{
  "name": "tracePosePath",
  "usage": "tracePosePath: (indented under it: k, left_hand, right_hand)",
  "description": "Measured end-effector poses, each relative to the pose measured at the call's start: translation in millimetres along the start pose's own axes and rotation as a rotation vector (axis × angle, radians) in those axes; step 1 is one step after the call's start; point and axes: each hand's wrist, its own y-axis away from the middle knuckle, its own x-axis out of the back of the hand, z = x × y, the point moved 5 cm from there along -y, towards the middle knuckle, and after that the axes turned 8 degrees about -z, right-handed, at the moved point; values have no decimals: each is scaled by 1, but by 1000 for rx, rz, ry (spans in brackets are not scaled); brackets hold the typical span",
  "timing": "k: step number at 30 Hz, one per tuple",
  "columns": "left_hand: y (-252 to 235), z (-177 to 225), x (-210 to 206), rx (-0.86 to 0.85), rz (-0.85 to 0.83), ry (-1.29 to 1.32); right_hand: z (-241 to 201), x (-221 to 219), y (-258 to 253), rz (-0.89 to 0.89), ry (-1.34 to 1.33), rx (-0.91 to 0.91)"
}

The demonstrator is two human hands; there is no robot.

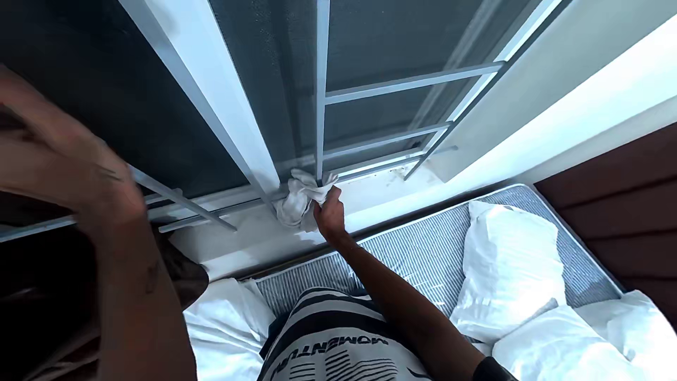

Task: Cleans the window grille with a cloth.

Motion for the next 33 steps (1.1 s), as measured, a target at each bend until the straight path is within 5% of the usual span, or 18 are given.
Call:
tracePosePath:
  k: [4, 9, 12, 16, 19, 23, 28, 33]
  left_hand:
    - [61, 35, -5, -94, 8, 153]
    - [139, 88, -24, -212, -239, 234]
    - [173, 100, -54, -190, -531, 298]
    - [192, 111, -87, -119, -942, 391]
    - [191, 118, -101, -75, -1062, 451]
    - [171, 138, -114, -41, -834, 554]
    - [148, 170, -119, 193, -529, 788]
    - [115, 196, -126, -19, -393, 868]
  right_hand:
    - [12, -7, 7, -148, 111, -100]
    - [22, -11, 5, -275, 234, -96]
    - [23, 8, -3, -365, 188, -29]
    - [23, 48, 12, 10, 59, 224]
    - [19, 79, 24, 309, -14, 360]
    - [-3, 97, -3, 329, 7, 407]
    - [-5, 59, -48, -69, 90, 610]
    - [12, 77, -64, -138, 223, 590]
